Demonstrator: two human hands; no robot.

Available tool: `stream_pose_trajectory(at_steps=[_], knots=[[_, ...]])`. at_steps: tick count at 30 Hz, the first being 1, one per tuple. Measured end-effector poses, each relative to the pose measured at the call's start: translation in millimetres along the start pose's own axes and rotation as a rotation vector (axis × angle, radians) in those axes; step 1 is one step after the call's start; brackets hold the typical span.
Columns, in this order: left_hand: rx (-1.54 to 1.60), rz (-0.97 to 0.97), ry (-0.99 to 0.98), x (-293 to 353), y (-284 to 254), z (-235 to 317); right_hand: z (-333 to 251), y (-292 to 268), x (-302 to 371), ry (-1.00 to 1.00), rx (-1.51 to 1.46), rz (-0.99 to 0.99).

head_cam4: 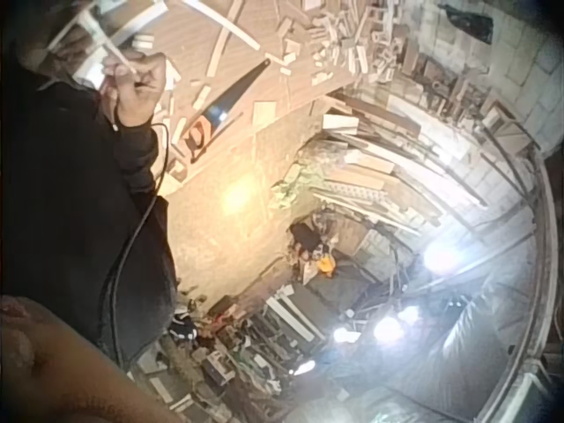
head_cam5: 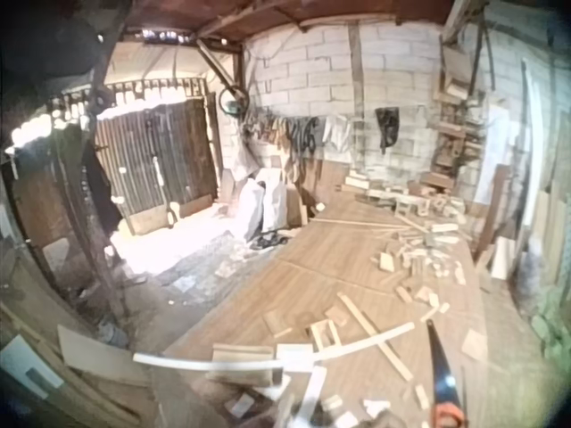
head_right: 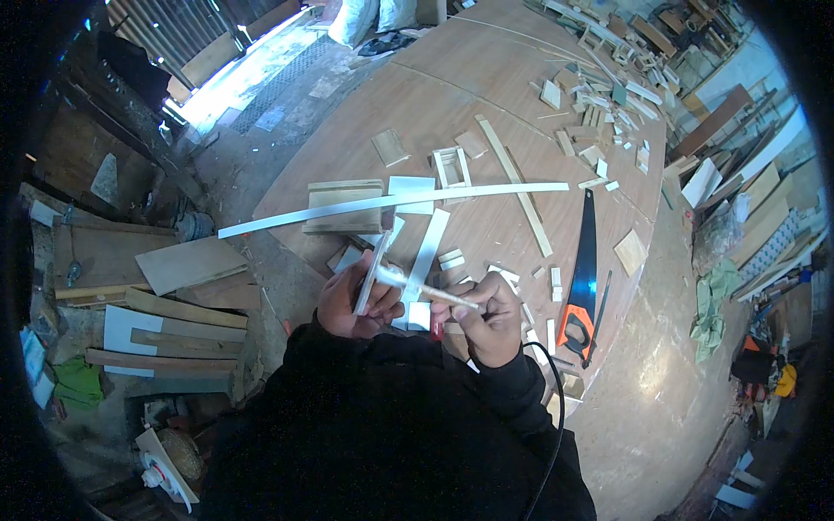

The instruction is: The person sands wooden pieces using a sanding block, trims them with a utility knife, and applies glue to the wood using a small applicator stick.

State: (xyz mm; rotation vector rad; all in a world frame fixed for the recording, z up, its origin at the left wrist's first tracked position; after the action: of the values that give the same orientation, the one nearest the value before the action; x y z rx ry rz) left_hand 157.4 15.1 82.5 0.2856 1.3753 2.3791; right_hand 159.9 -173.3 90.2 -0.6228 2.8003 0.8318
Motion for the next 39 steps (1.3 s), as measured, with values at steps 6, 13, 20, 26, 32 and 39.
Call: stream_pose_trajectory(at_steps=[6,13,20,26,32,39], knots=[[-0.057,0.047,-0.050,0.4,-13.6,4.3,4.4,12.3,3.9,0.025,-0.052,-0.189],[0.064,0.166,-0.016,-3.6,2.8,7.0,0.8,21.1,1.5,0.029,0.198,-0.140],[0.100,0.100,-0.014,-4.2,0.5,7.1,-29.3,31.4,-6.7,0.009,0.901,-0.200],[0.135,0.059,-0.027,-5.0,3.1,9.6,-38.8,37.4,-13.7,-0.235,1.120,-0.320],[0.134,0.026,-0.018,-5.6,6.8,9.4,-39.3,33.8,-15.0,-0.358,0.992,-0.297],[0.103,0.005,-0.031,-2.7,3.0,6.2,-40.7,23.8,-20.0,-0.146,1.036,-0.175]])
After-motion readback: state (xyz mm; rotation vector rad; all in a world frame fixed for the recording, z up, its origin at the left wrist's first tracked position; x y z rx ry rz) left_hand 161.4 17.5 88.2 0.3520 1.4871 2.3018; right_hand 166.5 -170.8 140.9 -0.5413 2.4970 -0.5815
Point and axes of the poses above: each hand's wrist, its own x-axis away from the middle knuckle, its own y-axis out of the palm, z = x × y, the point moved 3 cm from there along -x, towards the middle knuckle, and after that the axes turned 10 degrees about -z, right-handed, at the moved point
